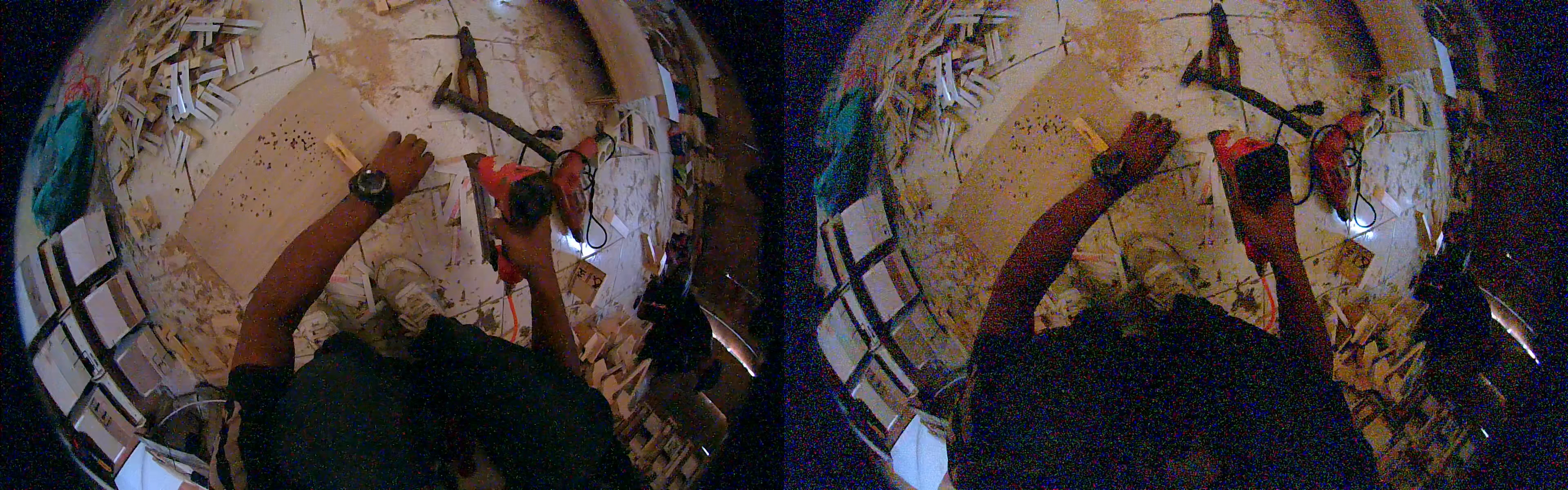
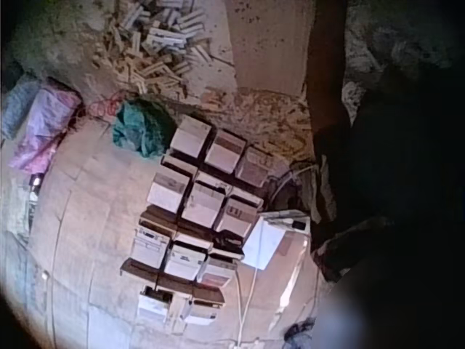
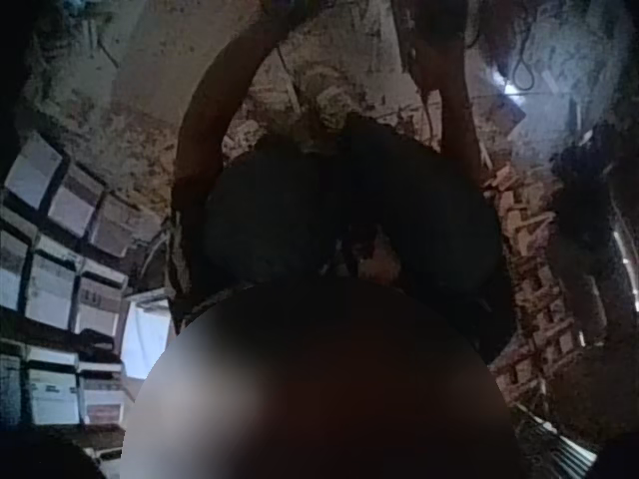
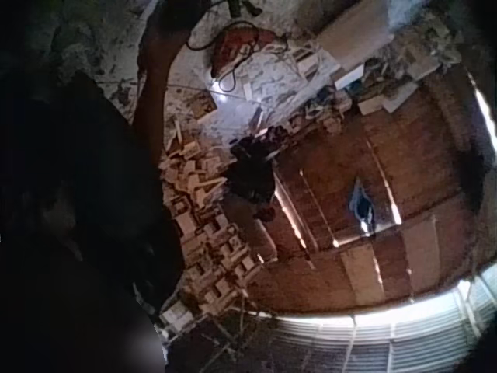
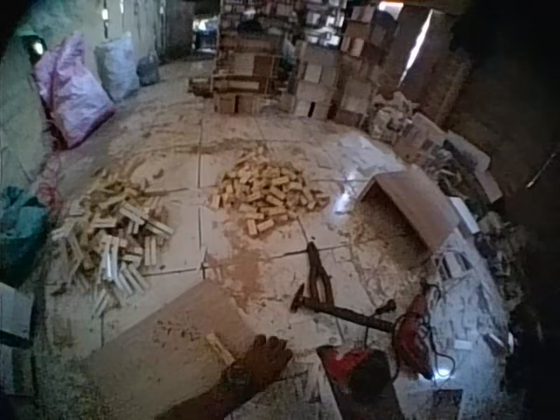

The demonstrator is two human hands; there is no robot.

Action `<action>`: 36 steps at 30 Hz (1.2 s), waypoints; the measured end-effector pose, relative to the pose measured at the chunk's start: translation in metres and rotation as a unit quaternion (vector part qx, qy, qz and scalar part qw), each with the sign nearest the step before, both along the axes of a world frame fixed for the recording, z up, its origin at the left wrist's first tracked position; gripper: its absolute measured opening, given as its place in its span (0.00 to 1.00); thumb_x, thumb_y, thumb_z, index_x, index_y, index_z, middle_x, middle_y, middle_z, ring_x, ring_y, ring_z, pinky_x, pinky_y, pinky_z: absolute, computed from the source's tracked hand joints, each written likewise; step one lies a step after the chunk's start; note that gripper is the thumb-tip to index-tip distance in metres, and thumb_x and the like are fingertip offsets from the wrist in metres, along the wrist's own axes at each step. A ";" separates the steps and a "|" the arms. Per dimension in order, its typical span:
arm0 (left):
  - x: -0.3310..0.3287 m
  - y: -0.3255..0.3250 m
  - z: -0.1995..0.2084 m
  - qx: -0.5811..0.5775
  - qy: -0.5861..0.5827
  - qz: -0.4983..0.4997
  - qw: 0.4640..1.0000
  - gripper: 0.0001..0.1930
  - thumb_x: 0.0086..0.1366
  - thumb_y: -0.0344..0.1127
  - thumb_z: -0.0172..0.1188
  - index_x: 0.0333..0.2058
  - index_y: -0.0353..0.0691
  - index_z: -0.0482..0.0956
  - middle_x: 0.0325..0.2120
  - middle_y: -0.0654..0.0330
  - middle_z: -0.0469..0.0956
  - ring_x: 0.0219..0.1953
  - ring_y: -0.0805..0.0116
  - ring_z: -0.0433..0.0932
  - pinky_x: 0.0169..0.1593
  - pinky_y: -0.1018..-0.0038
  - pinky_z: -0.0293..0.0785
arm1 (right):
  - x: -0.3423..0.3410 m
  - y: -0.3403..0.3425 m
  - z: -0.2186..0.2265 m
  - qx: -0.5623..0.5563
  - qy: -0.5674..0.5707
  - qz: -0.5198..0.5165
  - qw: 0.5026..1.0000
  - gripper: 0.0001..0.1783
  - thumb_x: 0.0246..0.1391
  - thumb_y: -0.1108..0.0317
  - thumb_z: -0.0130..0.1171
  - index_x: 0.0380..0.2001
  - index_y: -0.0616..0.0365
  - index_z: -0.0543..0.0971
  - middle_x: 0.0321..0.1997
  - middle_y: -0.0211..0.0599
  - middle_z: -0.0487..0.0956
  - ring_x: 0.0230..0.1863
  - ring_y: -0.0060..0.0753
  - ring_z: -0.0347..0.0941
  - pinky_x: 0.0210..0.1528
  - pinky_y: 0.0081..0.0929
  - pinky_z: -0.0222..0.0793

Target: The person repeatedly picks up small wooden blocks from the floor and uses a red nail gun to fasten them together on a flat board. The person handles the blocks one at a time, aligns them, and fires the nail gun to join them, then places the assembled pieces aside.

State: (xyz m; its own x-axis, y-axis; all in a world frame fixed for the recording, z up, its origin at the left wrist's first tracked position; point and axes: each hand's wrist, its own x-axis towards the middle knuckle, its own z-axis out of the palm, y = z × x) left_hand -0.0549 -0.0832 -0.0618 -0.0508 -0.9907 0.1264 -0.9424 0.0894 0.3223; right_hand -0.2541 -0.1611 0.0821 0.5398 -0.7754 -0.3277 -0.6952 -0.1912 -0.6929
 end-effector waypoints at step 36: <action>0.069 0.127 -0.017 -0.032 0.577 0.427 0.695 0.12 0.56 0.37 0.60 0.35 0.34 0.80 0.25 0.58 0.80 0.27 0.73 0.76 0.33 0.75 0.72 | 0.139 0.063 -0.017 0.028 0.017 0.201 0.979 0.15 0.38 0.67 0.61 0.33 0.60 0.75 0.30 0.42 0.79 0.31 0.38 0.76 0.36 0.33 0.71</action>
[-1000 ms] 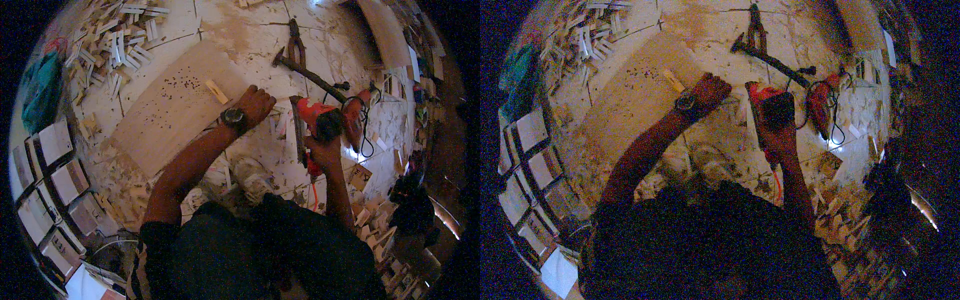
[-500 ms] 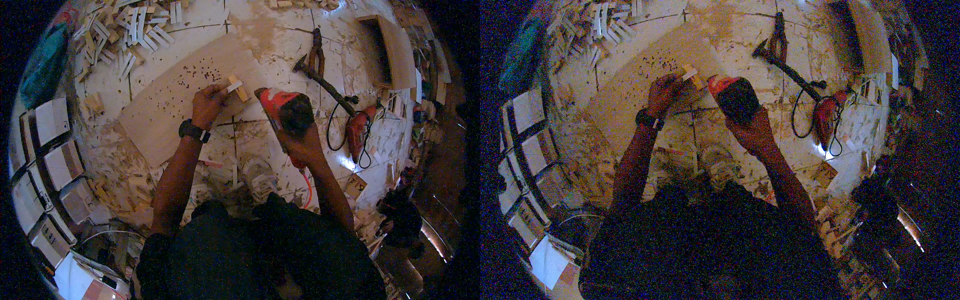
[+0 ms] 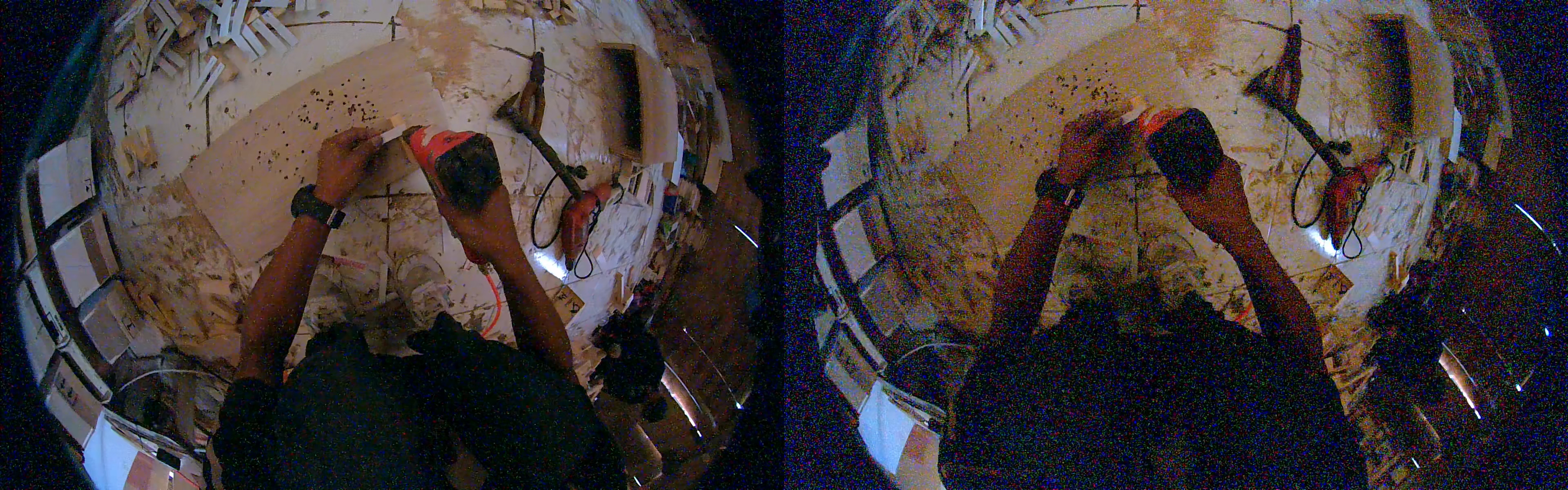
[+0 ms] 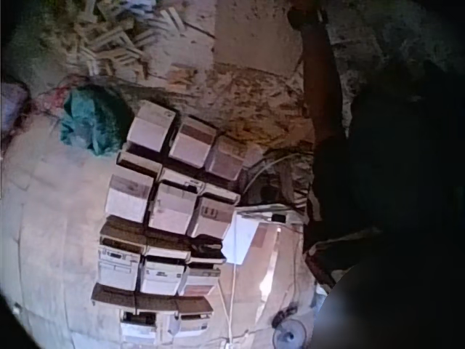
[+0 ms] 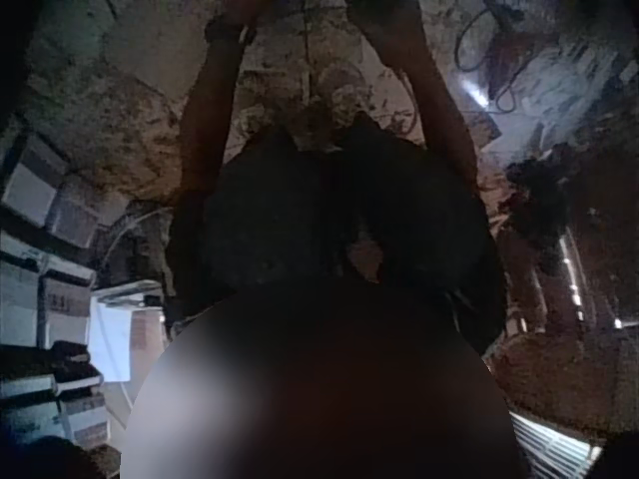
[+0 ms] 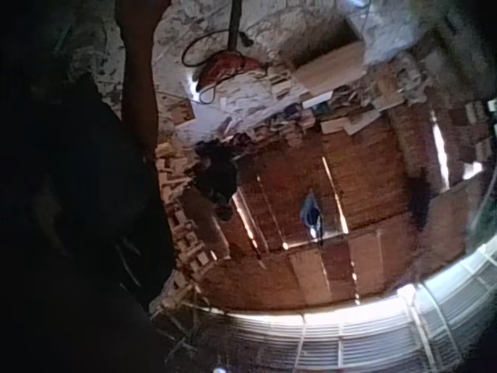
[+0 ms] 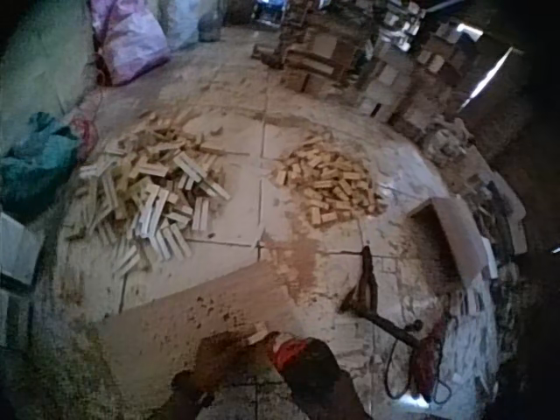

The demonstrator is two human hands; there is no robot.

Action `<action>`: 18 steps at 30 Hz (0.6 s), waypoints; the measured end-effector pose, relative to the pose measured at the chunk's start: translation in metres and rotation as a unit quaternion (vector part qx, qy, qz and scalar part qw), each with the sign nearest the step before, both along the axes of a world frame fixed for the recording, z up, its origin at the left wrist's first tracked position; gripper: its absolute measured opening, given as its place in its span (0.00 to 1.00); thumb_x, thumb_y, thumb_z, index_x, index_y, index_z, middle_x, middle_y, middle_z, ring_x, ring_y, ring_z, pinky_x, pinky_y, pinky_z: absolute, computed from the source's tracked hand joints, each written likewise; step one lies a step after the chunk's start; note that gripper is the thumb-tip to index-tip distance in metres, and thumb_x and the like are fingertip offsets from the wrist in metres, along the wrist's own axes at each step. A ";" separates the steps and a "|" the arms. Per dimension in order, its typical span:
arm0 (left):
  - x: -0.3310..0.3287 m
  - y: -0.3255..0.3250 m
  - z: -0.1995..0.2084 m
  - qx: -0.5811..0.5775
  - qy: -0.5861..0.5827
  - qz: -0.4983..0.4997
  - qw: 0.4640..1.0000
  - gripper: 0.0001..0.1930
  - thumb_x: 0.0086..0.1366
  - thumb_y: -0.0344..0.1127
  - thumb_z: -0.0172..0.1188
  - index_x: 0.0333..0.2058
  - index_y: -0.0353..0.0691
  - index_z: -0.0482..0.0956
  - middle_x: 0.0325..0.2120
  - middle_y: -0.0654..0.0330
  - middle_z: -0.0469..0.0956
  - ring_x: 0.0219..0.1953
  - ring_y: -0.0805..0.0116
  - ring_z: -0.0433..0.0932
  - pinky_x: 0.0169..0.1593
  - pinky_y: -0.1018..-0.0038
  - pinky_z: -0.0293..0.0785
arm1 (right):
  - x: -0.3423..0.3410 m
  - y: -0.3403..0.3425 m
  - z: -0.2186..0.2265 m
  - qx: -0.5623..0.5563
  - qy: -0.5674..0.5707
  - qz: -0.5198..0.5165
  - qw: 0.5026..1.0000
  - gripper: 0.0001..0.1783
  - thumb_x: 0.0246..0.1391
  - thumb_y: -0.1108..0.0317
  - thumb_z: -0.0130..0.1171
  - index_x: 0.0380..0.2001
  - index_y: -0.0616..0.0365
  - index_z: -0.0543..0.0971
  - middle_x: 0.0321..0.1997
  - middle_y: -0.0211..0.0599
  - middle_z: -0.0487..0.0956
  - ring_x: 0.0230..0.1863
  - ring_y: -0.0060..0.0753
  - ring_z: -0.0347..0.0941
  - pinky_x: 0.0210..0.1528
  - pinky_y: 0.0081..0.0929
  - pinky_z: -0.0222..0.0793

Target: The person repeatedly picks up small wooden blocks from the floor and uses a red nail gun to fasten them together on a flat board. The person handles the blocks one at a time, aligns them, and fires the nail gun to join them, then places the assembled pieces aside.

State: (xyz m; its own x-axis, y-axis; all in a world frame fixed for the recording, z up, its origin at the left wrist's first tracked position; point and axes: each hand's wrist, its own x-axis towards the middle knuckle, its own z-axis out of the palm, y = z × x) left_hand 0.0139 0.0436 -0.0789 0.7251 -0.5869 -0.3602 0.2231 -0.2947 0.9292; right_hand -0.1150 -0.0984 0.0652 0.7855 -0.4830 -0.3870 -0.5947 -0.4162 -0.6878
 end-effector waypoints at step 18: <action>-0.005 -0.004 -0.001 0.002 -0.028 0.029 0.999 0.12 0.56 0.39 0.60 0.32 0.35 0.81 0.24 0.57 0.80 0.25 0.72 0.78 0.33 0.75 0.74 | 0.009 0.002 -0.013 -0.034 -0.075 0.048 0.995 0.16 0.40 0.61 0.61 0.33 0.60 0.76 0.30 0.45 0.79 0.32 0.46 0.76 0.36 0.35 0.72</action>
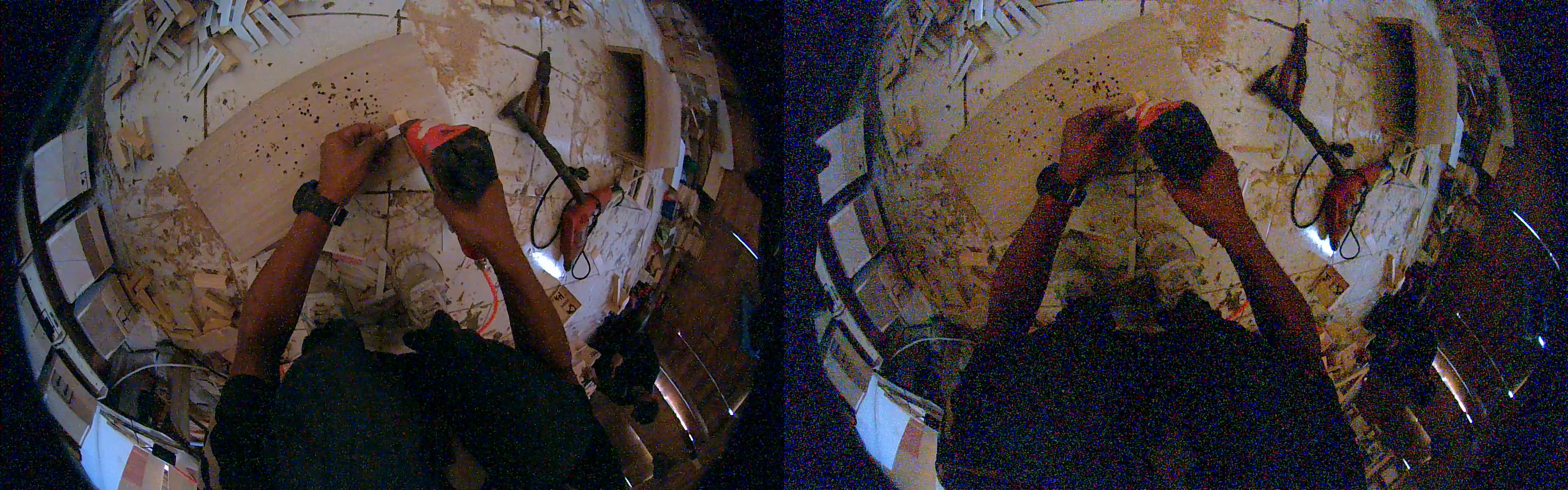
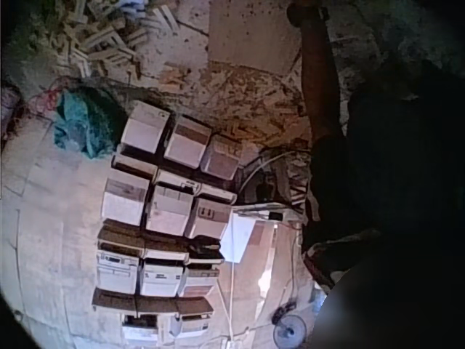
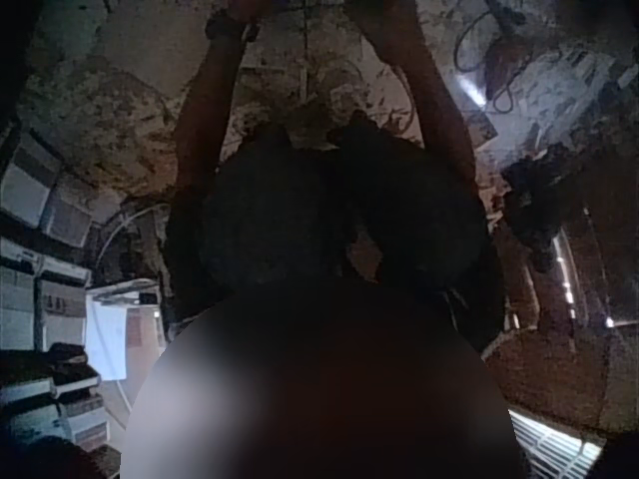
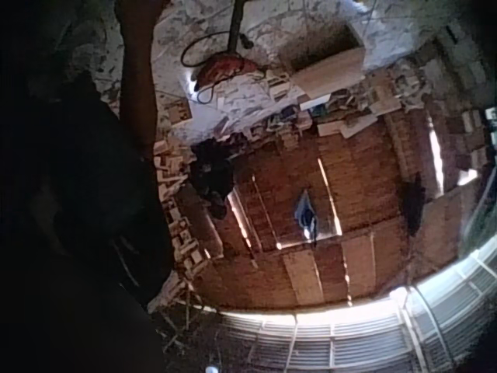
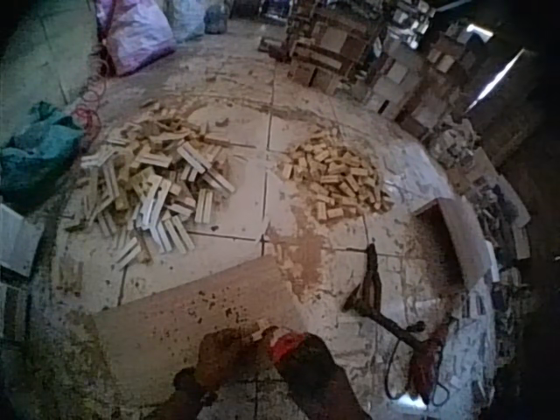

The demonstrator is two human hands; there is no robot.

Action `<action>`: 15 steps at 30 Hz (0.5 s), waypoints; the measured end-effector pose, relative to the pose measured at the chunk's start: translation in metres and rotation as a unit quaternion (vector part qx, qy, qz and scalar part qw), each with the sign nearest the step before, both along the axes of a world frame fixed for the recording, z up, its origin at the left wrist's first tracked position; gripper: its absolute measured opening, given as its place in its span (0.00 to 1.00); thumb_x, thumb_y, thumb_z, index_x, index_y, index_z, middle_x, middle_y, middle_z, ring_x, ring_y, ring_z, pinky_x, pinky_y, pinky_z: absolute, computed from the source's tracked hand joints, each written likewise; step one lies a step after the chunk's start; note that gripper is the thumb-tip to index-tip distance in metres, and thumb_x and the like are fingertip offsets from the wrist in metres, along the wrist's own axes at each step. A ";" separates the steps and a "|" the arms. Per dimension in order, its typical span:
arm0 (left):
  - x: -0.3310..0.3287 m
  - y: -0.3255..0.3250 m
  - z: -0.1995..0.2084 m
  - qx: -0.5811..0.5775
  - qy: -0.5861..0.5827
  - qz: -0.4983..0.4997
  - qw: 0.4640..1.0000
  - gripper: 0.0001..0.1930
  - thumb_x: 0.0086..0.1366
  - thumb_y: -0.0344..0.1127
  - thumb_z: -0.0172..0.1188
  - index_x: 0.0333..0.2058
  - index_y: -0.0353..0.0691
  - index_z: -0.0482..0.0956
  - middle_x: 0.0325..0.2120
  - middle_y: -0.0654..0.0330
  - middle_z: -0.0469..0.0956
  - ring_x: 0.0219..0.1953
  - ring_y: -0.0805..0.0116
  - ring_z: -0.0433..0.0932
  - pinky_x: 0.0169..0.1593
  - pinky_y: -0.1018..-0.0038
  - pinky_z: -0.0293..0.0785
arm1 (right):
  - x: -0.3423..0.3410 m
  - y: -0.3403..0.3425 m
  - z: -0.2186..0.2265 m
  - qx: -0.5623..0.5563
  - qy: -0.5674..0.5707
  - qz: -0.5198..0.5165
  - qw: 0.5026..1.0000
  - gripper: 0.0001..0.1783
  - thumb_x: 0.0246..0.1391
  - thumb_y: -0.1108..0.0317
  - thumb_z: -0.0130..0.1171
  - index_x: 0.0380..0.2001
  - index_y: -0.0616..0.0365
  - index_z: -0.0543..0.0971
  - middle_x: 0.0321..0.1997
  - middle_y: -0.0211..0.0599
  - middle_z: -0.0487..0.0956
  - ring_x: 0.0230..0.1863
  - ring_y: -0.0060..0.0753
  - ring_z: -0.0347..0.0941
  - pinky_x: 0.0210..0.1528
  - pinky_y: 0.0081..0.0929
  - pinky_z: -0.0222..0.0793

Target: The person repeatedly picks up small wooden blocks from the floor and uses a red nail gun to fasten them together on a flat board. The person handles the blocks one at a time, aligns them, and fires the nail gun to join them, then places the assembled pieces aside.

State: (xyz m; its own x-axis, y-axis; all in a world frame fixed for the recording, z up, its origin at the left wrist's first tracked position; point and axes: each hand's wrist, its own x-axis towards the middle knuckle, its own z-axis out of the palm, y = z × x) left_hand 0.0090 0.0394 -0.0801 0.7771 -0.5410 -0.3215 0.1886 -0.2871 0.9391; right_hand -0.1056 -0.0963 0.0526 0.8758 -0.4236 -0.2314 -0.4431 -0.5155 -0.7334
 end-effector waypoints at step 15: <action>0.005 -0.003 -0.001 0.056 -0.097 -0.027 0.993 0.15 0.55 0.41 0.59 0.33 0.35 0.81 0.23 0.54 0.80 0.25 0.68 0.79 0.32 0.74 0.75 | -0.011 0.002 0.010 0.045 0.116 -0.076 0.989 0.21 0.36 0.69 0.59 0.38 0.60 0.73 0.36 0.39 0.77 0.35 0.34 0.73 0.41 0.30 0.69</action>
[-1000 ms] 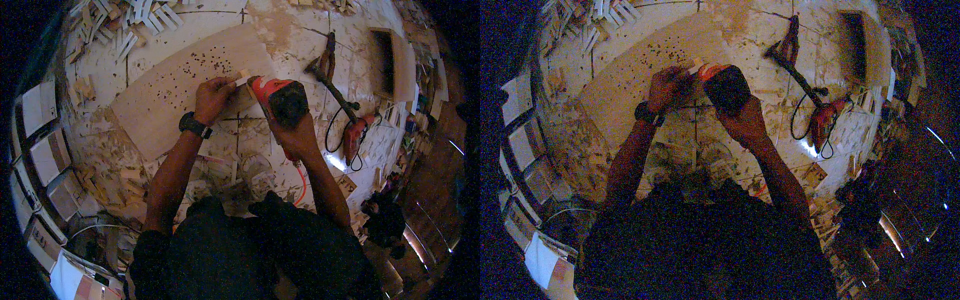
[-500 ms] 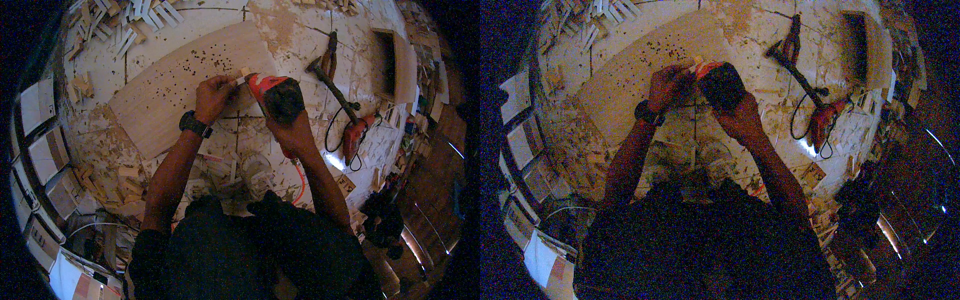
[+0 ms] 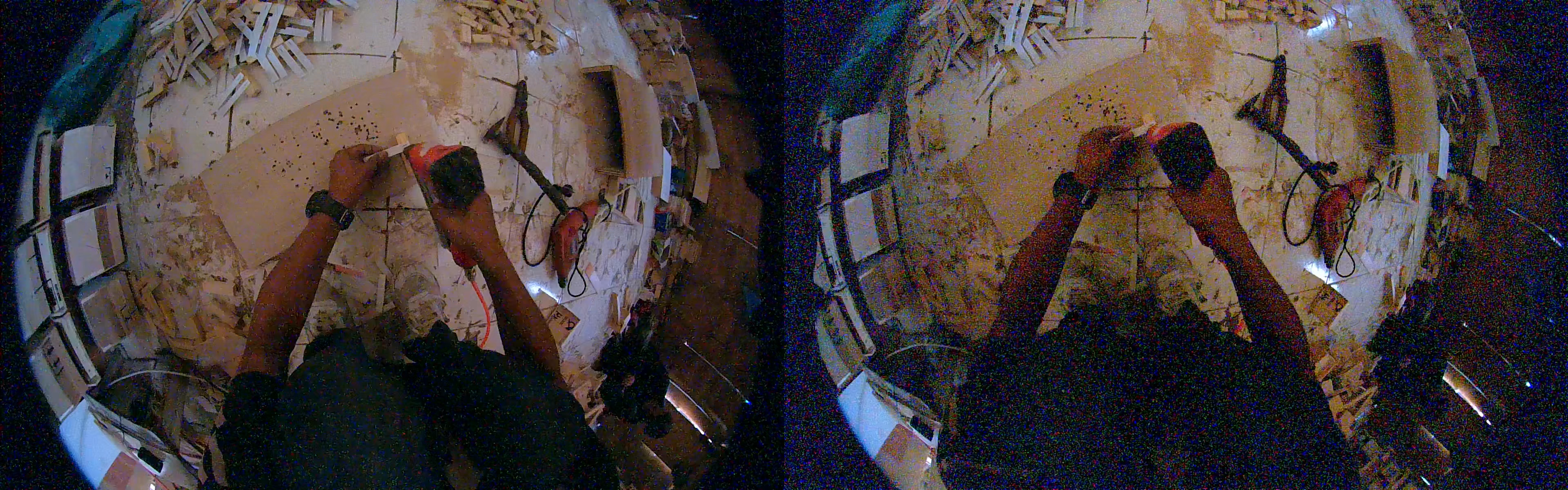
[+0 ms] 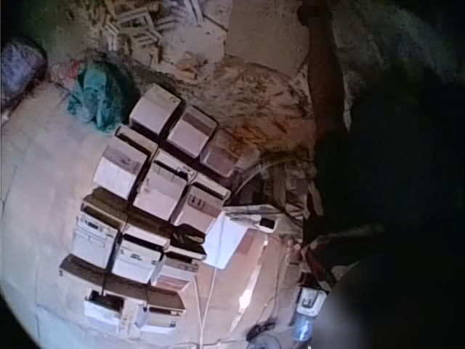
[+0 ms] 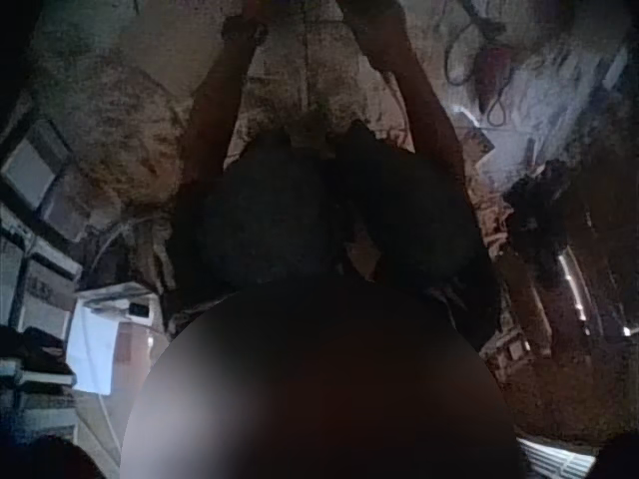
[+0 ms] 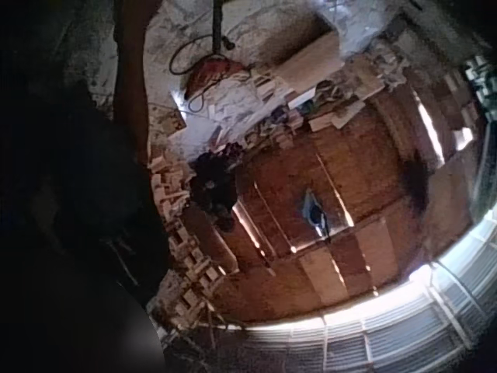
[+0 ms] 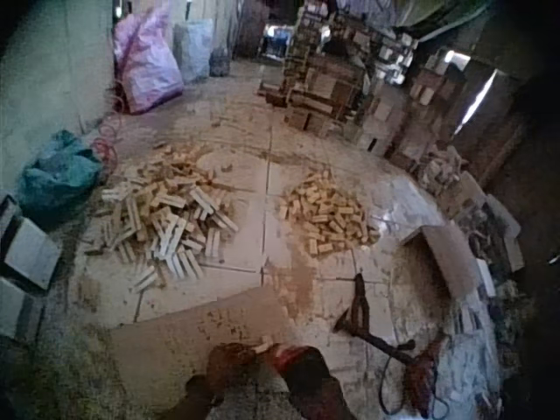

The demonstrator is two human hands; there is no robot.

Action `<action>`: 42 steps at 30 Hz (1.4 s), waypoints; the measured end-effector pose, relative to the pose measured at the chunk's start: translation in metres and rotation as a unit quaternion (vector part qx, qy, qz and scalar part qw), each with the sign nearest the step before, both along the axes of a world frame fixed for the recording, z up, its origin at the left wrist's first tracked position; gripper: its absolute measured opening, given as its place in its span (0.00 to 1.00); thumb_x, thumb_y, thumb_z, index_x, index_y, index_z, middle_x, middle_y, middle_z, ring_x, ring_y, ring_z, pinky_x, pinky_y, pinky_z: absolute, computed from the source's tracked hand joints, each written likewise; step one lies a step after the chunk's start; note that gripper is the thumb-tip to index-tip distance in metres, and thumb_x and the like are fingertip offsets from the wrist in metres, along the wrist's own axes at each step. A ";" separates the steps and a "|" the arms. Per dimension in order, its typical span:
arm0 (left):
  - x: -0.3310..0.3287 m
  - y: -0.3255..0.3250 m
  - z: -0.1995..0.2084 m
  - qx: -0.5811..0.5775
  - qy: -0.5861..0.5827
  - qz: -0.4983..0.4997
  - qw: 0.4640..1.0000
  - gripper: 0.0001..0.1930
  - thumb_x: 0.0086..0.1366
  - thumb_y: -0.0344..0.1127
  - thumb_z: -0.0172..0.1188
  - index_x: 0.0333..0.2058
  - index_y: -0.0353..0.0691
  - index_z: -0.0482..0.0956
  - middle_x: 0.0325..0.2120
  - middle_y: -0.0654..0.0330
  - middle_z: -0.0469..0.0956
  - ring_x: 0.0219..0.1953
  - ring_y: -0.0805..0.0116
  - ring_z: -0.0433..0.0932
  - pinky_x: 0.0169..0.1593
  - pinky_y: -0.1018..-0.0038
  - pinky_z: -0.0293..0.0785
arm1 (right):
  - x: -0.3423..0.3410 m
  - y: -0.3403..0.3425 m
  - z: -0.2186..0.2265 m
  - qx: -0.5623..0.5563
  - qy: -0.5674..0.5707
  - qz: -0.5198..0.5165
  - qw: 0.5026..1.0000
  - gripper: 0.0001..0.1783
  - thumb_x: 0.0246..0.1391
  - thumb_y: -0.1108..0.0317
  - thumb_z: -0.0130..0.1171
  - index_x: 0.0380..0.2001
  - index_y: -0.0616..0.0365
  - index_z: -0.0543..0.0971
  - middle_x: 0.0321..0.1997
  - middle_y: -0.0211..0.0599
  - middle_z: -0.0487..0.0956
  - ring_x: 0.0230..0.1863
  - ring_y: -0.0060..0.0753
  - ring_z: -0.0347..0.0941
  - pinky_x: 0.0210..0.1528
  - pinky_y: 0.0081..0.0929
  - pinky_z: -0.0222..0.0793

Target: The person repeatedly picks up small wooden blocks from the floor and uses a red nail gun to fasten them together on a flat board. The person handles the blocks one at a time, aligns them, and fires the nail gun to join them, then places the assembled pieces aside.

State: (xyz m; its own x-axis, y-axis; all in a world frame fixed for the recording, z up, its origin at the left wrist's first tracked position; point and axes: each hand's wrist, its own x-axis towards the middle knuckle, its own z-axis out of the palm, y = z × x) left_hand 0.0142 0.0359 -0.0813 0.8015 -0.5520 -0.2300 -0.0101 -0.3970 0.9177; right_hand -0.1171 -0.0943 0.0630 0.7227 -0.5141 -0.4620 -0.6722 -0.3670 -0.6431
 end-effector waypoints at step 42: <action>-0.090 0.001 0.014 -0.005 0.060 -0.101 0.993 0.12 0.58 0.27 0.50 0.42 0.36 0.68 0.30 0.52 0.74 0.31 0.59 0.75 0.34 0.66 0.71 | -0.113 -0.054 0.027 0.018 -0.011 -0.161 0.987 0.17 0.33 0.76 0.60 0.33 0.58 0.72 0.26 0.29 0.73 0.25 0.25 0.69 0.29 0.25 0.68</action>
State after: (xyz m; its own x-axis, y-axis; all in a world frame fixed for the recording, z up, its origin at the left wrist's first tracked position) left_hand -0.0758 0.0366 -0.0677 0.6416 -0.7016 -0.3101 0.0202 -0.3887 0.9212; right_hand -0.2298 -0.1487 0.0899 0.5343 -0.7025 -0.4700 -0.7358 -0.1128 -0.6678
